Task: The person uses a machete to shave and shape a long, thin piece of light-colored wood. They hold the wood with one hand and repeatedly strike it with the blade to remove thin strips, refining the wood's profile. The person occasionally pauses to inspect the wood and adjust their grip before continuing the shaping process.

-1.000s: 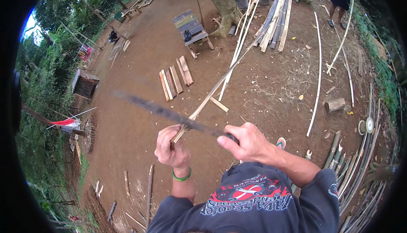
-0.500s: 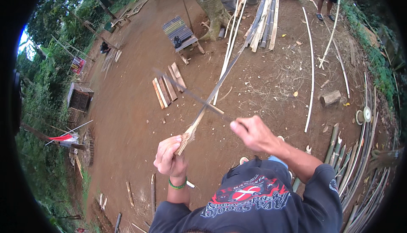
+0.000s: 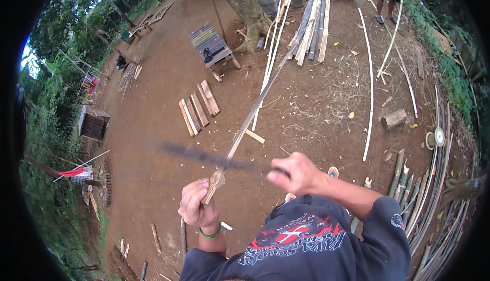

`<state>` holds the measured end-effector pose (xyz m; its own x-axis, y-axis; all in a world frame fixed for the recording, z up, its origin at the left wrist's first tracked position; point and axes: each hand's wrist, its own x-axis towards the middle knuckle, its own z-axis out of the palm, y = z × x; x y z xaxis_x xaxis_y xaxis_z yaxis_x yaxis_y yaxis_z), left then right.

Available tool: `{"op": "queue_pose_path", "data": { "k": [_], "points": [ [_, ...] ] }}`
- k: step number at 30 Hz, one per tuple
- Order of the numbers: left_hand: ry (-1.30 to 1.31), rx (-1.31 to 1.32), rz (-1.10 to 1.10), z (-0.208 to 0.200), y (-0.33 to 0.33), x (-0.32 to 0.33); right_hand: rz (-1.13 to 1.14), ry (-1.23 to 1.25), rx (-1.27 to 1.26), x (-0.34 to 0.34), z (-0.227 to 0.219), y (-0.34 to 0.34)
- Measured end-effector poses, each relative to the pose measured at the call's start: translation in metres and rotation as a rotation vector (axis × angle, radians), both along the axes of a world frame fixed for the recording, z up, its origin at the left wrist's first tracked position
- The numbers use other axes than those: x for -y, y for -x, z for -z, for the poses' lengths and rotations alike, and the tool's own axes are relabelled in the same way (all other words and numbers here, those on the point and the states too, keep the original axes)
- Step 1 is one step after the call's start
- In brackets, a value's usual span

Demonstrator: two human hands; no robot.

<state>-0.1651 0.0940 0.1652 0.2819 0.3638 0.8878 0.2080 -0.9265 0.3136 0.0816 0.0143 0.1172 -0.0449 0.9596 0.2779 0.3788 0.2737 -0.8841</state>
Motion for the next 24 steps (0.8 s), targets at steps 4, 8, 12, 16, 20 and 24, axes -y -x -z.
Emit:
{"op": "queue_pose_path", "data": {
  "k": [4, 8, 12, 16, 20, 24],
  "points": [
    [0.032, -0.014, -0.032, -0.004, -0.007, 0.006, 0.303, 0.219, -0.003, -0.013, 0.023, -0.055],
    [-0.039, -0.059, 0.035, -0.014, -0.020, 0.007, -0.074, -0.055, 0.064, 0.011, -0.008, -0.039],
    [-0.044, -0.029, -0.084, -0.025, -0.040, 0.018, 0.151, 0.163, -0.059, -0.006, 0.035, -0.084],
    [-0.057, 0.027, 0.050, -0.025, -0.054, 0.029, 0.017, 0.109, -0.045, 0.019, 0.003, -0.084],
    [-0.100, -0.022, 0.033, -0.035, -0.070, 0.037, -0.137, -0.073, -0.054, 0.025, 0.008, -0.092],
    [-0.104, 0.010, -0.098, -0.043, -0.083, 0.049, 0.152, 0.202, -0.134, 0.012, 0.052, -0.140]
  ]
}}
